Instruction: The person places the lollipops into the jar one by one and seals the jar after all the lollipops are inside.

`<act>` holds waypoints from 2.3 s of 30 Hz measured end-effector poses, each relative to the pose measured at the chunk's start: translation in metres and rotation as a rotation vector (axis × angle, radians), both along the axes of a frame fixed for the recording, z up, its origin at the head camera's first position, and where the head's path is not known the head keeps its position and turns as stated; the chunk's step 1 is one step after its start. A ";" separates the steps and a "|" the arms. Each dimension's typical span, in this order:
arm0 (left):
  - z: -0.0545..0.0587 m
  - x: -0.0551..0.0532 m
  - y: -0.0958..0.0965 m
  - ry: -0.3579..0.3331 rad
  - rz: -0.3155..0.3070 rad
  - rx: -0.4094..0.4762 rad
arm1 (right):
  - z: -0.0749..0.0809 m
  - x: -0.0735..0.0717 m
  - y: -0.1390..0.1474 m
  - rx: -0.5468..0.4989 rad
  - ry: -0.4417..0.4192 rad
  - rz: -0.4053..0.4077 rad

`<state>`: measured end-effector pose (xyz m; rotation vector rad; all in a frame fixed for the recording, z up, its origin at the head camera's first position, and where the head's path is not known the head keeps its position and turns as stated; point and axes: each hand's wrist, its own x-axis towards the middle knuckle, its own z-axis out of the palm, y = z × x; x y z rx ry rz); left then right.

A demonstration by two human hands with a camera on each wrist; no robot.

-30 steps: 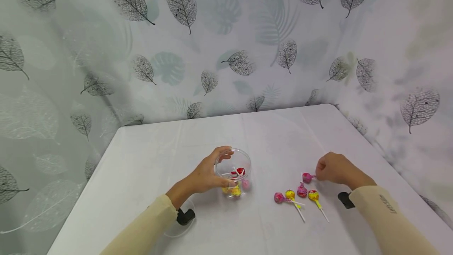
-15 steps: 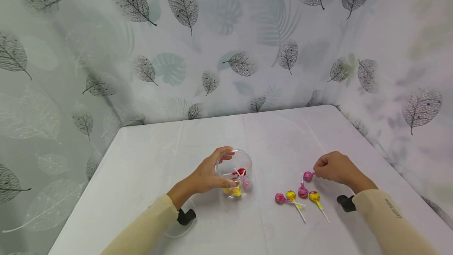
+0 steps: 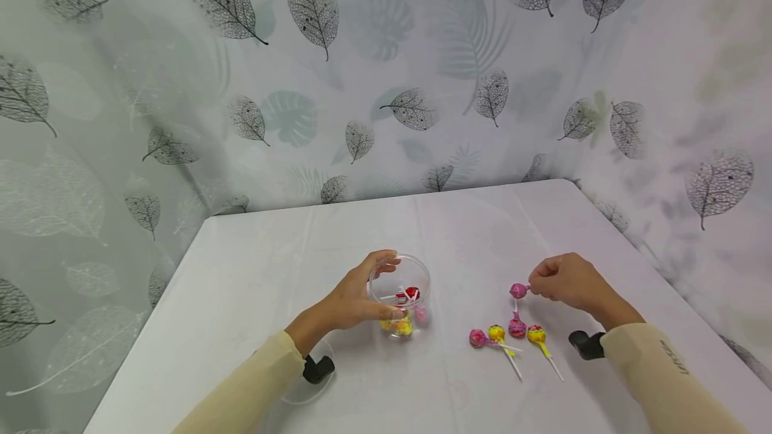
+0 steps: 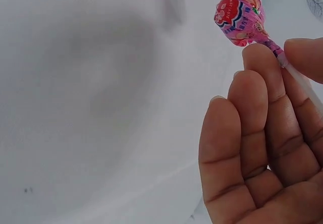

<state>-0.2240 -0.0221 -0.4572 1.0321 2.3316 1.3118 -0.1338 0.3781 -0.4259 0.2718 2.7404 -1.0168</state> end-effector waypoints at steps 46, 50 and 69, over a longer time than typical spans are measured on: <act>-0.001 0.000 -0.002 0.006 -0.008 0.005 | 0.049 -0.001 -0.068 -0.111 0.240 0.101; 0.000 0.000 -0.002 0.005 -0.012 0.007 | 0.053 -0.001 -0.074 -0.130 0.247 0.105; -0.001 0.000 -0.001 0.012 -0.001 -0.007 | 0.062 -0.006 -0.100 -0.222 0.299 0.119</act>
